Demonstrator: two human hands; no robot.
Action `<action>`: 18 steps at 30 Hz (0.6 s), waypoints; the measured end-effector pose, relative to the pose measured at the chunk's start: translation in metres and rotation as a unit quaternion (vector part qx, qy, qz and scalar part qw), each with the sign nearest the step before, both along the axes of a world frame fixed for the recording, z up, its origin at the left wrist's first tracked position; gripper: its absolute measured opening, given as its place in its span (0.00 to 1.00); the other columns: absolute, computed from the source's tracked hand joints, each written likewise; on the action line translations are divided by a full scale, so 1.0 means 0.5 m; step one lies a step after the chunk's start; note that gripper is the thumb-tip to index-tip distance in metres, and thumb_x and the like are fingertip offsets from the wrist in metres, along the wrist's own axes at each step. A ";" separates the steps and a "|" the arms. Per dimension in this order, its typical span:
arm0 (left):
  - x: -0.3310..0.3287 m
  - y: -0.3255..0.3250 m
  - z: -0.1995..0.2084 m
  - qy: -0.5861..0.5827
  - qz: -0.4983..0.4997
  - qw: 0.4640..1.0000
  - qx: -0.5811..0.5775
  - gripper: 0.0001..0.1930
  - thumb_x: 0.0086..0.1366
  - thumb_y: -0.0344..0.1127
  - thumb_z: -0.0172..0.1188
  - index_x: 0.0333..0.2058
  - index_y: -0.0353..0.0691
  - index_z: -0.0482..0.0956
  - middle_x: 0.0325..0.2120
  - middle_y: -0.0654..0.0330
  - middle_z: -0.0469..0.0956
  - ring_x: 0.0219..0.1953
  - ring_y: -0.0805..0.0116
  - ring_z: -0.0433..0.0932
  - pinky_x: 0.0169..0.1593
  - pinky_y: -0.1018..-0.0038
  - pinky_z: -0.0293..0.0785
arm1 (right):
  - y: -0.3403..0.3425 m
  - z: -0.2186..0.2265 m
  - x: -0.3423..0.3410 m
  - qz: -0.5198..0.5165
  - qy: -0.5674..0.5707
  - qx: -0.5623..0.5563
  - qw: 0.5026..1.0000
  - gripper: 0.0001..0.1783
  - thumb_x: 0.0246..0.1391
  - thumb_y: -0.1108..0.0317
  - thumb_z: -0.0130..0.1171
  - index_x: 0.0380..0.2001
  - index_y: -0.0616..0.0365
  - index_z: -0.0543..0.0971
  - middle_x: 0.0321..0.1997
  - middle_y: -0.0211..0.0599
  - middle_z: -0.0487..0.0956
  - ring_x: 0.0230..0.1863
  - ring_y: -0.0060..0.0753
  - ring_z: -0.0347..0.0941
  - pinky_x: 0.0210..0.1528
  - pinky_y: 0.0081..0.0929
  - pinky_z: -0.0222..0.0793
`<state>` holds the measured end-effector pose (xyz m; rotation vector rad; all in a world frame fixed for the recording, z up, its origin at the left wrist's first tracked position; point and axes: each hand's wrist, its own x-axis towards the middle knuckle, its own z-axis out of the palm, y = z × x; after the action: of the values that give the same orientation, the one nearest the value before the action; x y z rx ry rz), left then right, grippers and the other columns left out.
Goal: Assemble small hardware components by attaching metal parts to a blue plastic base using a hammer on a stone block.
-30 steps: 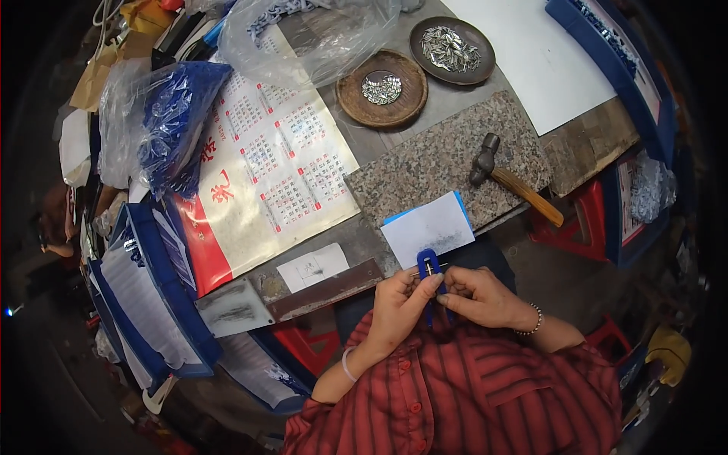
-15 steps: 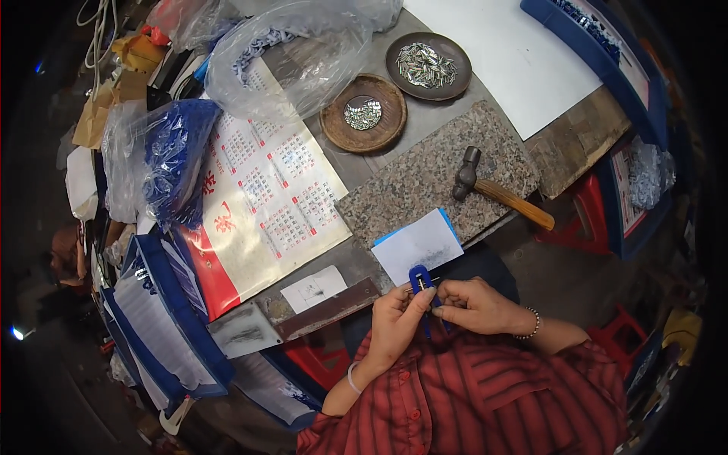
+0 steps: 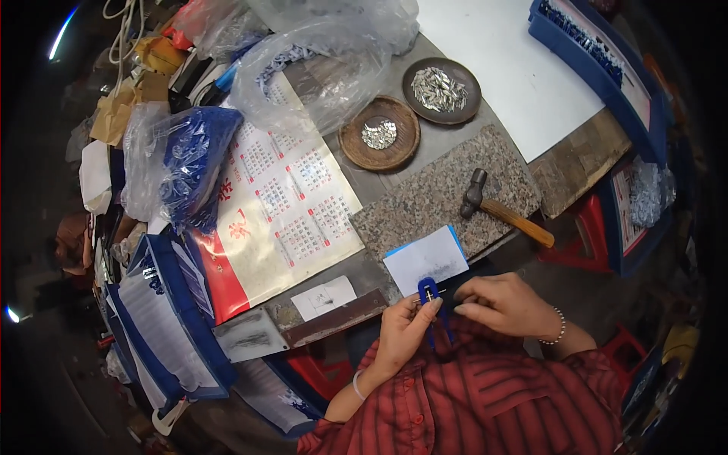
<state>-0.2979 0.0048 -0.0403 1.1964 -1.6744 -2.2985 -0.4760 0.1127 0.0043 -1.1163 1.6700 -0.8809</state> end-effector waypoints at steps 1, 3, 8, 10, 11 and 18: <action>0.003 0.001 -0.008 -0.002 -0.002 1.000 0.003 0.10 0.64 0.36 0.57 0.32 0.34 0.78 0.23 0.69 0.75 0.26 0.84 0.68 0.30 0.86 0.64 | -0.003 0.012 -0.013 -0.018 0.011 -0.018 1.000 0.10 0.51 0.66 0.60 0.31 0.62 0.75 0.25 0.42 0.78 0.27 0.39 0.77 0.28 0.29 0.71; 0.007 0.006 -0.017 0.002 0.007 1.000 0.015 0.09 0.64 0.36 0.57 0.32 0.34 0.78 0.23 0.69 0.74 0.26 0.84 0.69 0.30 0.85 0.65 | -0.013 0.038 -0.042 -0.028 0.040 -0.036 0.998 0.08 0.50 0.69 0.60 0.31 0.63 0.75 0.26 0.41 0.77 0.27 0.37 0.77 0.28 0.28 0.70; 0.004 0.003 -0.018 0.031 0.011 0.999 -0.002 0.12 0.63 0.39 0.58 0.32 0.32 0.78 0.20 0.69 0.73 0.23 0.85 0.67 0.27 0.85 0.64 | -0.079 0.098 -0.106 -0.061 0.139 -0.088 0.984 0.08 0.50 0.70 0.56 0.33 0.64 0.75 0.26 0.44 0.75 0.27 0.40 0.75 0.29 0.30 0.68; -0.001 0.000 -0.006 0.013 -0.002 1.000 0.007 0.10 0.64 0.36 0.57 0.31 0.34 0.77 0.21 0.69 0.73 0.25 0.85 0.68 0.29 0.85 0.64 | -0.119 0.102 -0.143 -0.079 0.177 -0.089 0.977 0.08 0.50 0.71 0.55 0.33 0.64 0.75 0.25 0.45 0.75 0.26 0.42 0.74 0.29 0.30 0.68; 0.000 -0.003 -0.006 0.020 0.002 1.000 0.004 0.10 0.64 0.36 0.57 0.31 0.34 0.77 0.21 0.69 0.73 0.25 0.85 0.68 0.29 0.85 0.64 | -0.145 0.095 -0.158 -0.074 0.183 -0.094 0.976 0.08 0.50 0.71 0.55 0.33 0.64 0.75 0.25 0.45 0.75 0.26 0.42 0.74 0.29 0.30 0.68; 0.006 0.005 -0.014 0.015 -0.004 0.999 -0.035 0.12 0.64 0.37 0.57 0.28 0.33 0.77 0.20 0.70 0.73 0.24 0.85 0.67 0.27 0.85 0.63 | -0.332 -0.012 -0.238 0.000 0.301 -0.206 0.931 0.07 0.48 0.72 0.55 0.31 0.64 0.74 0.29 0.44 0.75 0.32 0.45 0.73 0.35 0.35 0.68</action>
<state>-0.2948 0.0074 -0.0473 1.1382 -1.7370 -2.2321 -0.5951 -0.0533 -0.0019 -1.8151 2.0200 -0.9771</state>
